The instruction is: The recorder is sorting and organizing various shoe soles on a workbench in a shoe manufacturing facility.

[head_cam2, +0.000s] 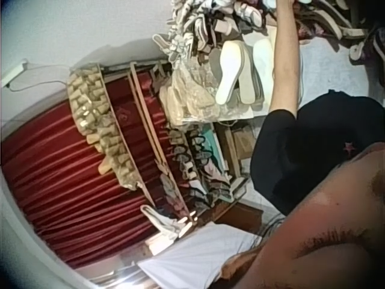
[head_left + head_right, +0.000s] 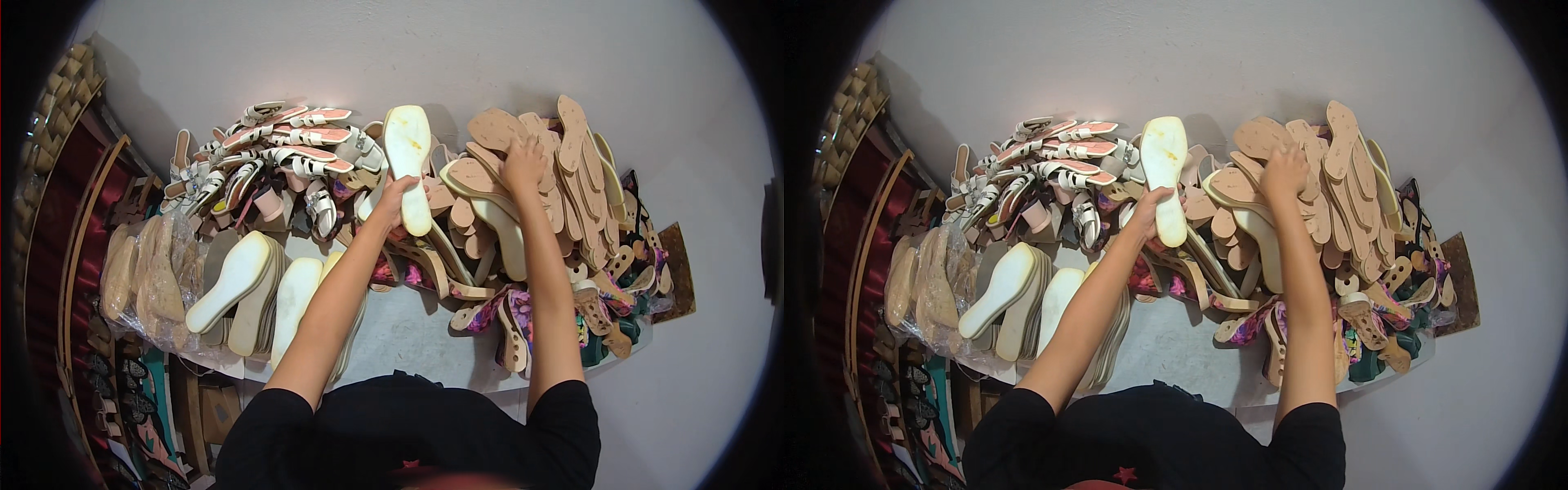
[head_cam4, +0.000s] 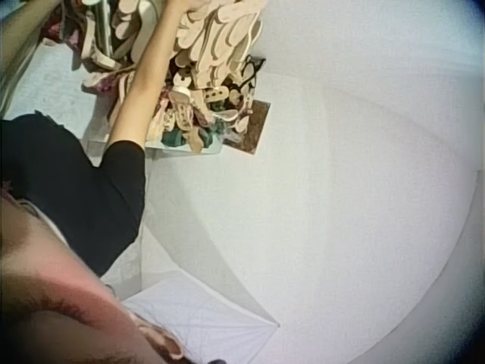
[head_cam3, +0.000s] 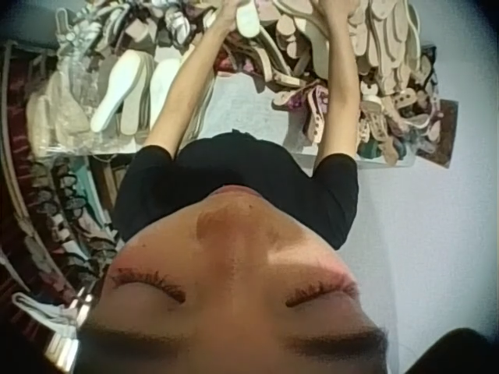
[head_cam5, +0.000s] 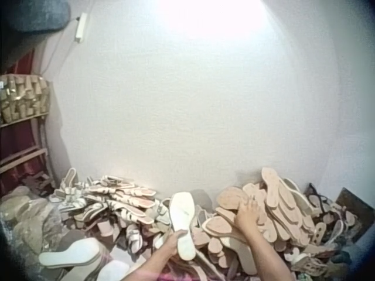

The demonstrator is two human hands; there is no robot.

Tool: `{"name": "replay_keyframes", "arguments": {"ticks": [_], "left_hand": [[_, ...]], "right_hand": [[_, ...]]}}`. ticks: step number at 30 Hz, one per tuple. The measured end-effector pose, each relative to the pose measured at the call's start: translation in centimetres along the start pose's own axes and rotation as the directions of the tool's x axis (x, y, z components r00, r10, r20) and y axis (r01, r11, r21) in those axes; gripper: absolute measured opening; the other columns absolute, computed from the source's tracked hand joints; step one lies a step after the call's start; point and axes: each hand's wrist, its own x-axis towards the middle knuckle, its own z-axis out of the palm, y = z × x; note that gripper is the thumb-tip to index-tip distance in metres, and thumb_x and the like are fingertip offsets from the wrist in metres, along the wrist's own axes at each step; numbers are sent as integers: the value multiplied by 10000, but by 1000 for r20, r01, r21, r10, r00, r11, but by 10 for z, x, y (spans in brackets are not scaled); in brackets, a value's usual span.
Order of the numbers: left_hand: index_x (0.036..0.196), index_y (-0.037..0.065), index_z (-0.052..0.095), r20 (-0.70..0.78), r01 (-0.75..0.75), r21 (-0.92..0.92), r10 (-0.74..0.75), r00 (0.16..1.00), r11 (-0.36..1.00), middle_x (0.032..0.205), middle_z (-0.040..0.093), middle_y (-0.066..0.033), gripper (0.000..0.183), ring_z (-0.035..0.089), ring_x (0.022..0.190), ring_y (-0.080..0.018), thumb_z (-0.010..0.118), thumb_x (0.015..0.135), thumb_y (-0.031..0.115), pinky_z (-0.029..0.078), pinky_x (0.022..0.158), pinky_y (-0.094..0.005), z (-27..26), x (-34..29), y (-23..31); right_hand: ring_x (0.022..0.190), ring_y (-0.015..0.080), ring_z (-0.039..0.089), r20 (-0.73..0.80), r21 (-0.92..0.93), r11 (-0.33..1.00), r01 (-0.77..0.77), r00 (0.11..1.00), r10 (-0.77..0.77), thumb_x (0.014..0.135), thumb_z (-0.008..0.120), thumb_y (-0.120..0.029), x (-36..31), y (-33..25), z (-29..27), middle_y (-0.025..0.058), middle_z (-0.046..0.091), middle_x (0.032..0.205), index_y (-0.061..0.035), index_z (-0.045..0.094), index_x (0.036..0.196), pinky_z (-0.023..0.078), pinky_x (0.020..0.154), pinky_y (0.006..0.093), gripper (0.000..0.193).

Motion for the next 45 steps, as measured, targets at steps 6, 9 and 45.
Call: {"name": "replay_keyframes", "arguments": {"ticks": [6, 9, 45], "left_hand": [[1179, 56, 340, -34, -29, -20, 28, 999, 999, 926, 530, -113, 413, 573, 738, -220, 512, 809, 121, 536, 626, -384, 17, -11, 10], [1206, 82, 297, -45, -13, -41, 11, 999, 999, 937, 546, -129, 447, 577, 701, -224, 522, 826, 146, 536, 584, -380, 19, -12, 11], [1235, -37, 369, 68, -32, 64, 28, 997, 997, 1060, 587, -154, 464, 631, 842, -250, 451, 852, 213, 539, 715, -354, 47, -81, 18]], "right_hand": [[907, 333, 552, 59, -92, 993, 67, 996, -62, 805, 556, -189, 8, 29, 7, 168, 577, 960, -13, 575, 946, 453, 737, 397, 226], [767, 314, 581, -3, 263, 965, 12, 1000, -11, 841, 489, -167, 11, 27, -6, 169, 604, 852, 18, 567, 945, 461, 671, 405, 226], [699, 301, 616, -173, 149, 982, -118, 974, 143, 861, 473, -165, -27, 29, -39, 176, 588, 784, 5, 510, 969, 506, 568, 404, 205]]}}
